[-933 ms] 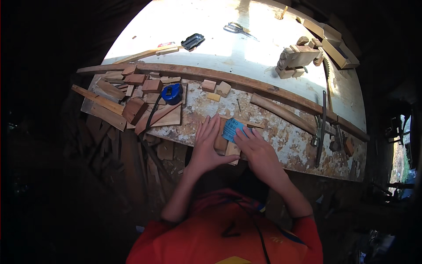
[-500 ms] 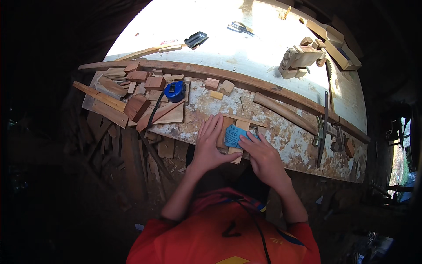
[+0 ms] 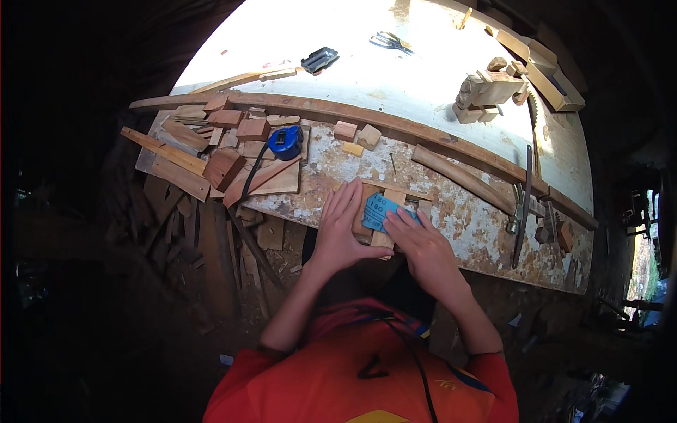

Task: Sanding wood pieces and assembling them with a hammer in a workshop.

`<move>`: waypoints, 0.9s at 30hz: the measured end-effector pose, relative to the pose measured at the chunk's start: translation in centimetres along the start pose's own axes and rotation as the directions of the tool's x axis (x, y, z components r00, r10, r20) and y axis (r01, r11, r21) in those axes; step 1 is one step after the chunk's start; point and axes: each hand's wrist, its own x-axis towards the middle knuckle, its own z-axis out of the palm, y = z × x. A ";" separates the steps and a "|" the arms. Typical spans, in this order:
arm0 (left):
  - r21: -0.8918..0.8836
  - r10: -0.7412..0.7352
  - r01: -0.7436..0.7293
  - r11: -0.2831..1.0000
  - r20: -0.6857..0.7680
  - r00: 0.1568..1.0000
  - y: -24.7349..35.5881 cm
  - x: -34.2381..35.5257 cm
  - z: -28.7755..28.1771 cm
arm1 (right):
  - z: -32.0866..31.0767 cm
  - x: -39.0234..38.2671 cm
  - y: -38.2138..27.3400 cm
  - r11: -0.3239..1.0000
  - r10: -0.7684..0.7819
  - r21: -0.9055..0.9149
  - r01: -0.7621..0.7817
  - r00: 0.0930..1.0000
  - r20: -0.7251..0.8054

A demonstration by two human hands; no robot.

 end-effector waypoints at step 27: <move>-0.021 -0.029 0.029 0.999 -0.020 0.999 0.2 0.0 -0.3 | -0.7 2.6 1.8 0.909 -0.159 -0.375 0.183 0.983 0.094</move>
